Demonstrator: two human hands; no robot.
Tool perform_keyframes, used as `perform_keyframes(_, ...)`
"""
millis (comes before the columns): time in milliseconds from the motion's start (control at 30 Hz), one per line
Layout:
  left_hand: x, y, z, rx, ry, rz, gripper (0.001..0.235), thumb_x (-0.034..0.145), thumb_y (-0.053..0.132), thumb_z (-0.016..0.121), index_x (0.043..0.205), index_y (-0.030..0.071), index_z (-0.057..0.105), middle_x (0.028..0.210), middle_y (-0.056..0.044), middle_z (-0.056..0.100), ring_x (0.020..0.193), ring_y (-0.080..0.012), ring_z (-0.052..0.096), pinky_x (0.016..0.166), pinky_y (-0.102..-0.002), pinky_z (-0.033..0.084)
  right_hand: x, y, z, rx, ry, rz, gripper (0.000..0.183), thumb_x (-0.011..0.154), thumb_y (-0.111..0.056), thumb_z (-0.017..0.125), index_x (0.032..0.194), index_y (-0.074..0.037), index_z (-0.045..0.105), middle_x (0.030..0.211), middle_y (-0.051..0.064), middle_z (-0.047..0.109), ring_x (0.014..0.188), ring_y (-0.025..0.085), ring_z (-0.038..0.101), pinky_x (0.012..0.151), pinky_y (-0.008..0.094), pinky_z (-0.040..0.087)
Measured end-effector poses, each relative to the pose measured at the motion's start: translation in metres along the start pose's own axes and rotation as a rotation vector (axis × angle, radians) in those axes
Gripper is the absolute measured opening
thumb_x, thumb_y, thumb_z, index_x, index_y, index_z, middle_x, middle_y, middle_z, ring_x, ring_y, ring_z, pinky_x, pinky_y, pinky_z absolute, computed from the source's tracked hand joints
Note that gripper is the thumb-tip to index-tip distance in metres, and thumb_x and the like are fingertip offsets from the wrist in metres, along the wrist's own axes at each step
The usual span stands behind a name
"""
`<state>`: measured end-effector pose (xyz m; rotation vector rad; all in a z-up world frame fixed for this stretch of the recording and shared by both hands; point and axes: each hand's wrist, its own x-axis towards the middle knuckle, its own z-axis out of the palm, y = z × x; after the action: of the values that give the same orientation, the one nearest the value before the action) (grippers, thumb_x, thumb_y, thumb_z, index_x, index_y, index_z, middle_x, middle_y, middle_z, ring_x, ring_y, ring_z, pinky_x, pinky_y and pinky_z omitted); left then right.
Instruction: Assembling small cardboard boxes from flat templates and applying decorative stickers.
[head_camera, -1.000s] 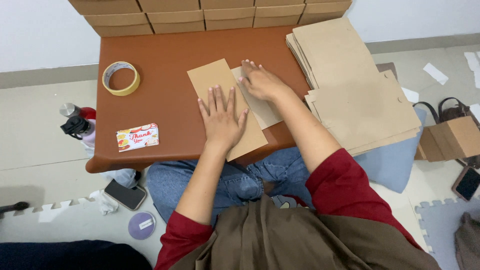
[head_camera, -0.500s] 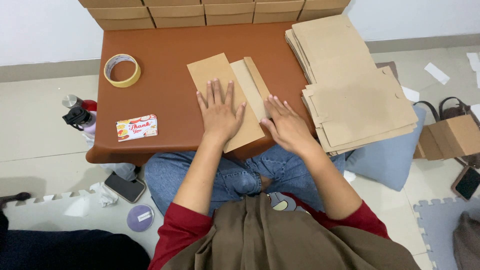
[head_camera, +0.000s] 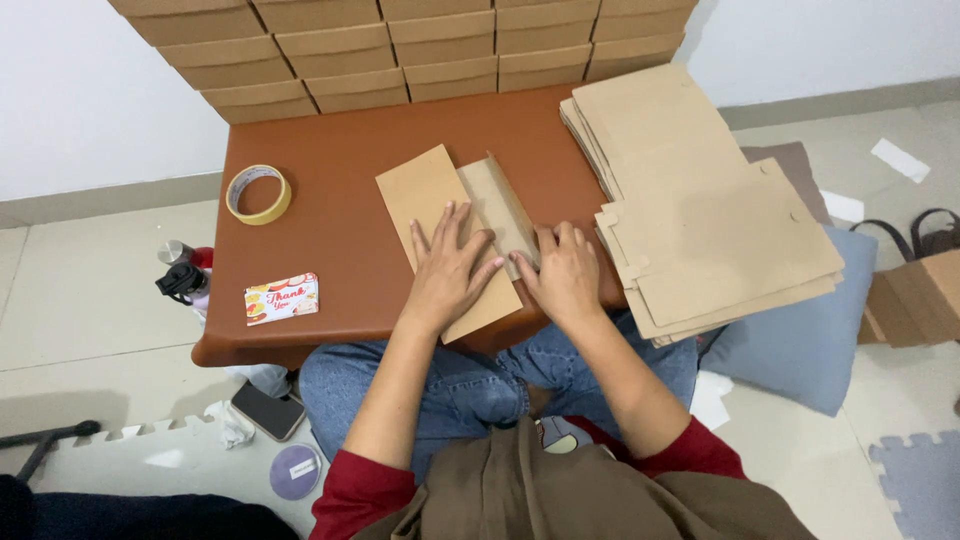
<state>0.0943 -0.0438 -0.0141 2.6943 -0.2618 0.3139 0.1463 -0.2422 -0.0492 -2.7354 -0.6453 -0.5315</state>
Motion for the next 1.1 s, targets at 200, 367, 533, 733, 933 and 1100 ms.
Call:
perform_keyframes(200, -0.003, 0.004, -0.016, -0.341, 0.253, -0.003, 0.046, 0.092, 0.049, 0.063, 0.118, 0.016, 0.046, 0.16, -0.022, 0.025, 0.153, -0.0427, 0.019, 0.115, -0.076, 0.011, 0.005, 0.001, -0.003, 0.17, 0.088, 0.137, 0.011, 0.097, -0.019, 0.057, 0.1, -0.009, 0.061, 0.085, 0.012, 0.061, 0.085, 0.035, 0.067, 0.072, 0.044, 0.054)
perform_keyframes(367, -0.013, 0.008, -0.035, -0.606, 0.464, -0.043, 0.028, 0.089, 0.027, 0.058, 0.106, 0.01, 0.043, 0.156, -0.023, 0.028, 0.148, -0.0469, 0.028, 0.114, -0.065, 0.033, 0.008, 0.01, -0.025, 0.308, 0.117, 0.235, 0.009, 0.102, -0.013, 0.052, 0.104, -0.006, 0.057, 0.084, 0.019, 0.069, 0.081, 0.038, 0.071, 0.069, 0.044, 0.054)
perform_keyframes(533, -0.038, 0.013, -0.064, -0.757, 0.511, -0.284, 0.012, 0.083, -0.004, 0.056, 0.093, 0.002, 0.057, 0.151, -0.021, 0.043, 0.134, -0.05, 0.049, 0.097, -0.053, 0.056, 0.011, 0.005, -0.063, 0.367, 0.257, 0.191, 0.011, 0.098, -0.008, 0.061, 0.106, -0.002, 0.063, 0.087, 0.021, 0.068, 0.084, 0.041, 0.07, 0.07, 0.046, 0.054)
perform_keyframes(733, -0.062, -0.011, -0.066, -0.723, 0.488, -0.465, 0.028, 0.081, -0.005, 0.064, 0.105, 0.007, 0.072, 0.136, -0.017, 0.06, 0.114, -0.0342, 0.069, 0.073, -0.033, 0.064, 0.02, -0.022, -0.088, 0.337, 0.499, 0.01, 0.015, 0.094, 0.0, 0.071, 0.108, -0.002, 0.075, 0.081, 0.009, 0.066, 0.076, 0.027, 0.068, 0.067, 0.034, 0.054)
perform_keyframes(933, -0.07, -0.016, -0.047, -0.735, 0.406, -0.619, 0.047, 0.082, -0.003, 0.072, 0.128, 0.006, 0.068, 0.112, -0.022, 0.069, 0.088, -0.0275, 0.074, 0.064, -0.032, 0.064, 0.02, -0.046, -0.07, 0.313, 0.566, -0.244, 0.028, 0.083, 0.001, 0.078, 0.109, -0.01, 0.08, 0.088, 0.004, 0.067, 0.081, 0.023, 0.064, 0.073, 0.031, 0.054)
perform_keyframes(1100, -0.074, -0.012, -0.047, -0.176, 0.256, -0.548, 0.06, 0.089, 0.024, 0.075, 0.143, 0.008, 0.057, 0.127, -0.019, 0.065, 0.118, -0.0352, 0.055, 0.091, -0.05, 0.042, 0.001, -0.072, -0.038, 0.283, 0.267, -0.38, 0.038, 0.08, 0.001, 0.071, 0.115, -0.012, 0.076, 0.113, 0.012, 0.075, 0.11, 0.03, 0.07, 0.09, 0.04, 0.058)
